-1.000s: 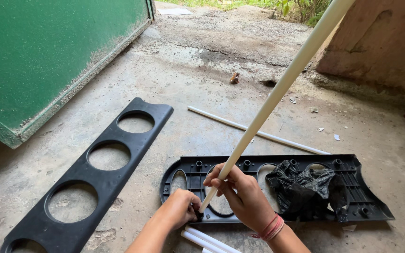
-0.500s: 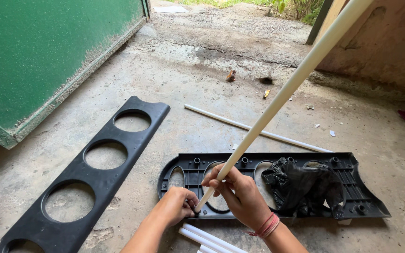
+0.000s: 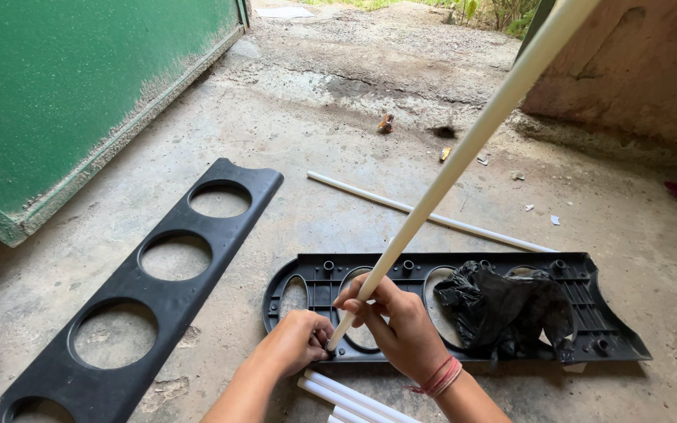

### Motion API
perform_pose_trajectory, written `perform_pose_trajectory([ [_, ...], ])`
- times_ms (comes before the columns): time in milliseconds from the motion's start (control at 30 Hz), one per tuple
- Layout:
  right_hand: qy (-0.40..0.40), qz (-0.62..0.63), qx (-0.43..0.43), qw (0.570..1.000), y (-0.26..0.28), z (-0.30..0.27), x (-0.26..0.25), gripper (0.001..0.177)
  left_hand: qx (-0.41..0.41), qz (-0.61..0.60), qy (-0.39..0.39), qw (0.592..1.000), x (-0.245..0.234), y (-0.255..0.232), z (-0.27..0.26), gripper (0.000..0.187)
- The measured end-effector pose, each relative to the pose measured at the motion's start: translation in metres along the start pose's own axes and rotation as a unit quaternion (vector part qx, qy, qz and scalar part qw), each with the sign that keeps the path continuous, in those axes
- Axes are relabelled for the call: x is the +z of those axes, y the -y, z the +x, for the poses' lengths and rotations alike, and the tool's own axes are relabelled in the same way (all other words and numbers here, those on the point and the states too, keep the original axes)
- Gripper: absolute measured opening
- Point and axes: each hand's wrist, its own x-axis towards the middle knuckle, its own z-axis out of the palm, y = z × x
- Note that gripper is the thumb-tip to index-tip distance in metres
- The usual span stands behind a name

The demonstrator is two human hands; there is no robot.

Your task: The person wipes the interior surfaces of a black plastic dashboard frame and a separate black plastic panel using a dark cloth. They also wipe several white plastic rods and place them on the floor.

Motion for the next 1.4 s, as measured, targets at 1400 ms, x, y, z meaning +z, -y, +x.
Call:
perform_pose_trajectory([
  [1400, -0.042, -0.124, -0.046, 0.990, 0.015, -0.023, -0.011, 0.022, -0.310, 0.098, -0.169, 0.931, -0.027, 0.043, 0.011, 0.045],
])
